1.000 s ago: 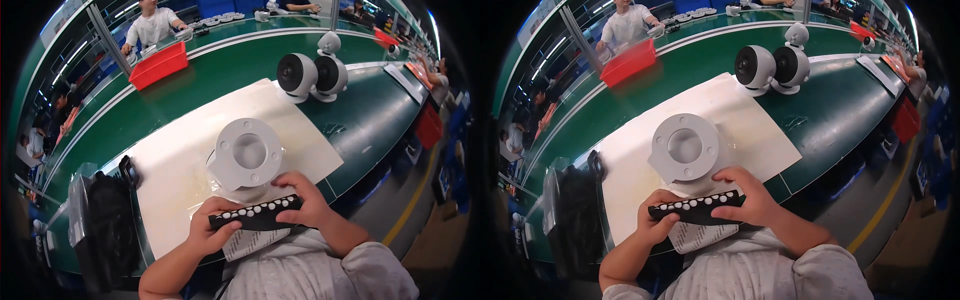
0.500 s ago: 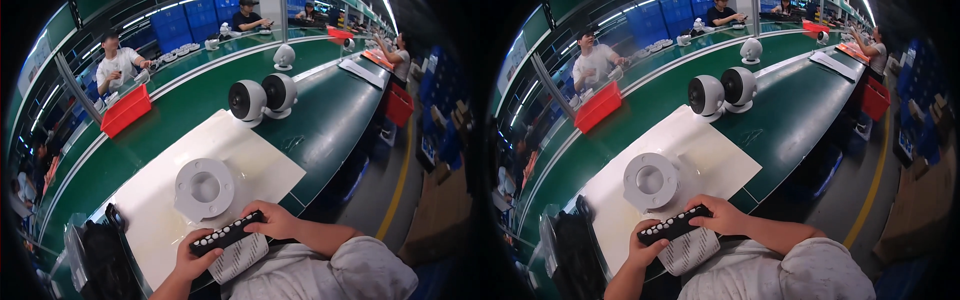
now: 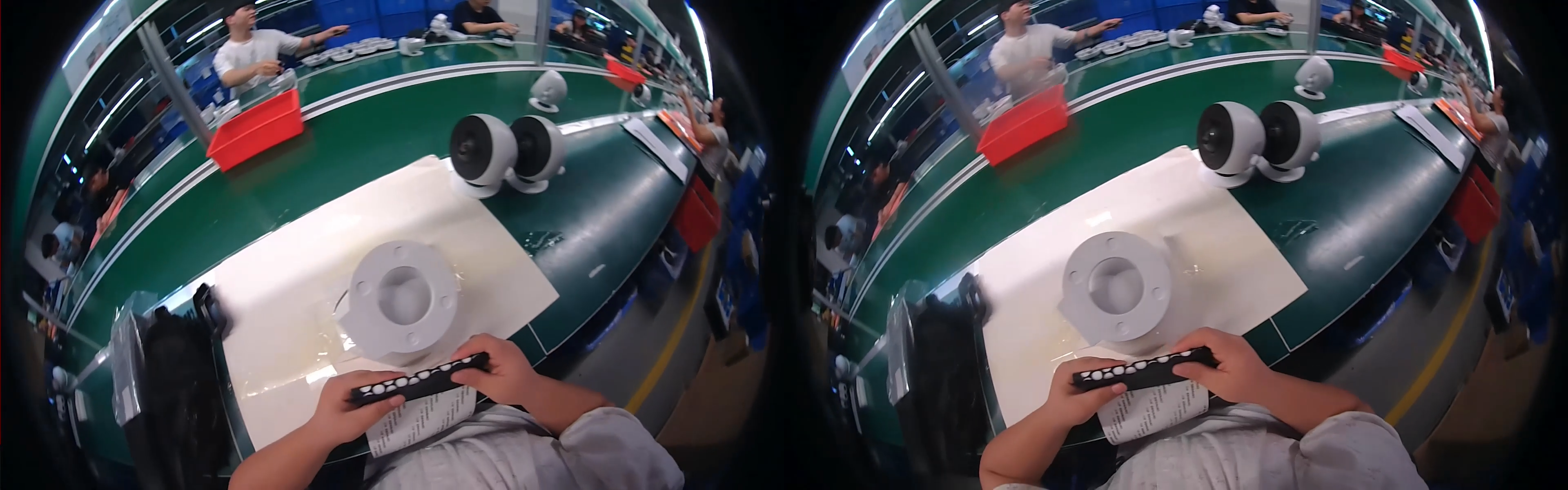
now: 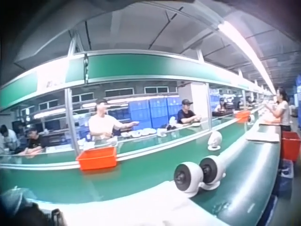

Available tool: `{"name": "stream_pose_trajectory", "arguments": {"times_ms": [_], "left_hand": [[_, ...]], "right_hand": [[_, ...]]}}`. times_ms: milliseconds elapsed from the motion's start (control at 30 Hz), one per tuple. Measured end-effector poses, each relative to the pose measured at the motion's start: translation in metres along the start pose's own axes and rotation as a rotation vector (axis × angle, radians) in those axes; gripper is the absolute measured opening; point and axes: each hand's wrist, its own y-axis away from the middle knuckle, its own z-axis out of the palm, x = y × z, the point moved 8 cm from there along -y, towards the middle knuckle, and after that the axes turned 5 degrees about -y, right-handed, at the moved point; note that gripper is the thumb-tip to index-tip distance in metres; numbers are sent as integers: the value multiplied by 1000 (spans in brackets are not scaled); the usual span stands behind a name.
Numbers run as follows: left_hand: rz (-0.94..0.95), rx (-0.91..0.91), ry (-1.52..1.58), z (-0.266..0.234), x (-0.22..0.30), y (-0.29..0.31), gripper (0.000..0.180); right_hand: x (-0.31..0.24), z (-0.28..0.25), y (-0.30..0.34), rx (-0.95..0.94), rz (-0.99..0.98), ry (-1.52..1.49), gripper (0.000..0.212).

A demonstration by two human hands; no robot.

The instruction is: Applying small black adhesive pads to the bottom surface of white camera housing components on an industrial assembly line.

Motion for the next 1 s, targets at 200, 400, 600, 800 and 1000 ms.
{"name": "stream_pose_trajectory", "arguments": {"times_ms": [200,400,600,800,1000], "left_hand": [[-43,44,89,-3,-7,4,23],[-102,67,42,-9,-6,6,13],[-86,111,142,-12,-6,7,13],[-73,89,65,-11,-5,6,14],[-55,136,19,-12,-5,7,13]], "right_hand": [[-8,-1,-4,35,7,24,18],[0,-1,-9,83,-16,-43,17],[-2,1,-11,108,-63,-7,16],[3,-2,-7,129,61,-45,10],[0,-7,-11,212,-67,-258,30]]}}
